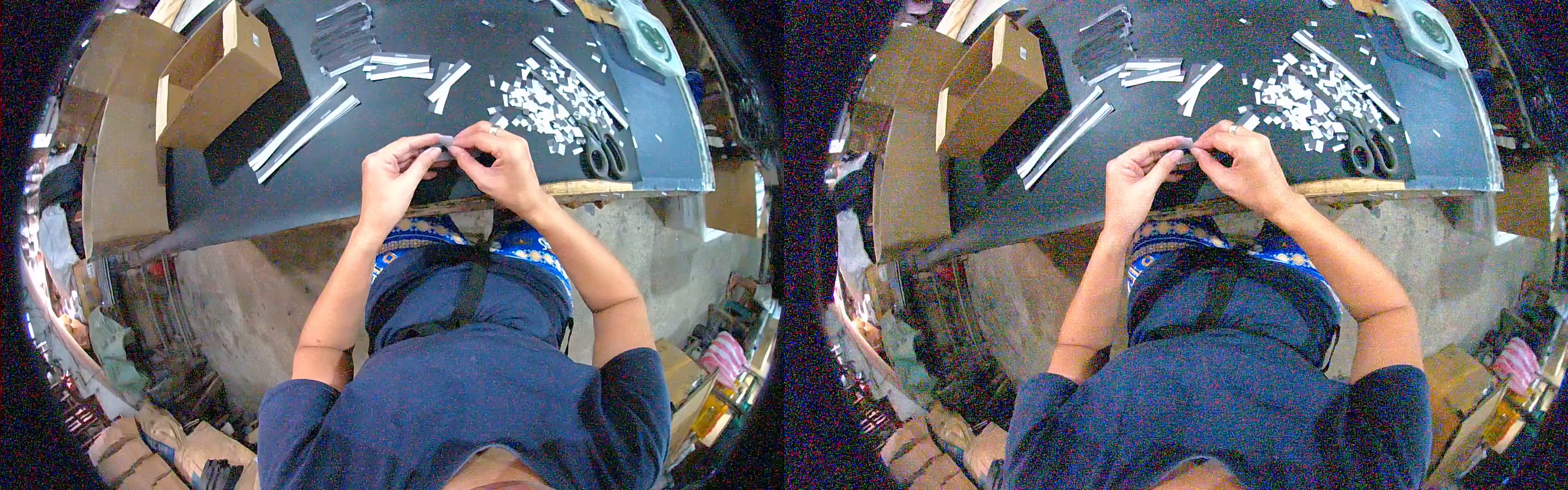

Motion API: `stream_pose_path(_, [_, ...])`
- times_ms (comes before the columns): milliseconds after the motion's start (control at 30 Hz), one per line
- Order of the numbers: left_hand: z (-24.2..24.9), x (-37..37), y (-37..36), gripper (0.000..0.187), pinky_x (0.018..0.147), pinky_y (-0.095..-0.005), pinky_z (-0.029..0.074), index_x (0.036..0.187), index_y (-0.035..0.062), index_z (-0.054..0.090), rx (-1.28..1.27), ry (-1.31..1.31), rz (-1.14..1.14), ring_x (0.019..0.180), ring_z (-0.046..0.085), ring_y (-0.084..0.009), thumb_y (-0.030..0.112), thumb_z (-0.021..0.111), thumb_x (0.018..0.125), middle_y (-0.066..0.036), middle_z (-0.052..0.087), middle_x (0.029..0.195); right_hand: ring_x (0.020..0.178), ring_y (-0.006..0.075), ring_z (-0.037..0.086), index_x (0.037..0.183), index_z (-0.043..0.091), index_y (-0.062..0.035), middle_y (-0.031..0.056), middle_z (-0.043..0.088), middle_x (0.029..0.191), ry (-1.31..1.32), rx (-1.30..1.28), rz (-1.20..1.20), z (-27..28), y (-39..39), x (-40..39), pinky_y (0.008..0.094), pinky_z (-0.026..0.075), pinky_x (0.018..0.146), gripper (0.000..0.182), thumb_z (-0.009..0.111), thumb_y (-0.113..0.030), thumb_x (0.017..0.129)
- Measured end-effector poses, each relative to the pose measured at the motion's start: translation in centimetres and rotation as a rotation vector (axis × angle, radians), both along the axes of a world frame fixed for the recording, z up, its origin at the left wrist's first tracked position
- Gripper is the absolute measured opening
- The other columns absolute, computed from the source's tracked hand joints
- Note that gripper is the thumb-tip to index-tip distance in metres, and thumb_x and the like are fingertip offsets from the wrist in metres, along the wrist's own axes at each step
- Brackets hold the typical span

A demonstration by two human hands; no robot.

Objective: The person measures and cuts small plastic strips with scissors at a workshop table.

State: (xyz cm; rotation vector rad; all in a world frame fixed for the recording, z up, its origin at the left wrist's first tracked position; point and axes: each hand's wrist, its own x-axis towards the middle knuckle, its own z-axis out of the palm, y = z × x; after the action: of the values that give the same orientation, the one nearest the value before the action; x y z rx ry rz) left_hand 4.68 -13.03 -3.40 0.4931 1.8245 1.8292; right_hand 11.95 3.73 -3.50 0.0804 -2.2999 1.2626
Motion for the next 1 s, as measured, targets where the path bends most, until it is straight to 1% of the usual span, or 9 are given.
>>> stream_pose_path(333, [0.5,0.2,-0.2,0.021,0.070,-0.0245,0.055,0.110,-0.0030,0.065,-0.053,0.035,0.043,0.083,0.069,-0.0148,0.003,0.060,0.091,-0.011,0.069,0.096,0.073,0.0258,0.065,0.077,0.065,-0.0031,0.0106,0.065,0.078,0.104,0.060,-0.122,2.4,0.0,0.3,0.0339,0.052,0.066,0.006,0.070,-0.002,0.074])
stream_pose_path(400, [0.7,0.5,-0.4,0.021,0.069,-0.0242,0.055,0.109,-0.0037,0.065,-0.056,0.043,0.055,0.083,0.069,-0.0155,0.003,0.060,0.090,-0.011,0.069,0.095,0.073,0.0195,0.066,0.080,0.066,-0.0008,0.0096,0.068,0.081,0.215,0.144,-0.132,3.8,0.4,-0.2,0.0276,0.051,0.066,0.010,0.071,0.004,0.072])
stream_pose_path(533, [1.9,1.1,-1.3,0.020,0.065,-0.0229,0.055,0.106,-0.0059,0.065,-0.103,0.024,0.106,0.080,0.070,-0.0162,0.002,0.063,0.088,-0.011,0.069,0.092,0.074,0.0244,0.064,0.081,0.066,-0.0018,0.0099,0.065,0.081,0.238,0.268,-0.078,4.5,0.4,-2.5,0.0312,0.051,0.065,0.008,0.070,-0.001,0.075])
stream_pose_path(667, [3.1,1.8,-2.2,0.022,0.057,-0.0222,0.051,0.104,-0.0037,0.066,-0.200,-0.114,0.024,0.066,0.065,-0.0121,0.004,0.069,0.084,-0.007,0.069,0.084,0.081,0.0340,0.062,0.078,0.066,-0.0032,0.0148,0.062,0.082,0.048,0.399,0.088,2.3,-1.2,-4.2,0.0417,0.050,0.076,0.009,0.064,-0.011,0.079])
stream_pose_path(700, [3.4,1.9,-2.4,0.021,0.055,-0.0209,0.049,0.103,-0.0026,0.068,-0.241,-0.073,0.017,0.063,0.062,-0.0100,0.005,0.070,0.083,-0.006,0.068,0.081,0.091,0.0350,0.061,0.086,0.068,-0.0020,0.0171,0.062,0.091,-0.024,0.281,0.173,2.1,-1.6,-4.3,0.0415,0.049,0.083,0.012,0.066,-0.009,0.076])
stream_pose_path(733, [3.6,2.0,-2.7,0.020,0.052,-0.0197,0.046,0.101,-0.0014,0.069,-0.282,-0.034,0.013,0.059,0.059,-0.0079,0.006,0.070,0.083,-0.004,0.067,0.078,0.091,0.0350,0.061,0.086,0.068,-0.0020,0.0171,0.062,0.091,-0.024,0.282,0.171,2.1,-1.1,-4.3,0.0415,0.049,0.083,0.012,0.066,-0.009,0.076])
stream_pose_path(800, [3.6,1.9,-3.2,0.019,0.050,-0.0185,0.043,0.099,0.0008,0.071,-0.233,-0.050,0.022,0.057,0.055,-0.0052,0.008,0.072,0.082,-0.002,0.066,0.075,0.101,0.0330,0.057,0.099,0.065,-0.0004,0.0154,0.060,0.103,-0.035,0.374,0.280,2.9,1.0,-4.2,0.0397,0.046,0.087,0.027,0.070,-0.003,0.073])
stream_pose_path(833, [3.8,1.9,-3.5,0.019,0.051,-0.0184,0.044,0.099,0.0012,0.071,-0.244,-0.044,0.026,0.059,0.056,-0.0049,0.009,0.072,0.082,-0.002,0.066,0.075,0.108,0.0334,0.053,0.102,0.063,-0.0021,0.0146,0.059,0.108,-0.195,0.444,0.338,3.7,2.6,-4.0,0.0394,0.043,0.092,0.032,0.070,-0.002,0.071])
stream_pose_path(1000, [3.2,1.9,-3.6,0.017,0.054,-0.0181,0.046,0.098,0.0015,0.071,-0.181,-0.064,0.033,0.061,0.057,-0.0046,0.007,0.071,0.082,-0.002,0.066,0.075,0.101,0.0324,0.052,0.093,0.062,-0.0028,0.0119,0.058,0.098,-0.385,0.585,0.429,4.6,6.4,-3.6,0.0406,0.042,0.089,0.030,0.073,0.000,0.065])
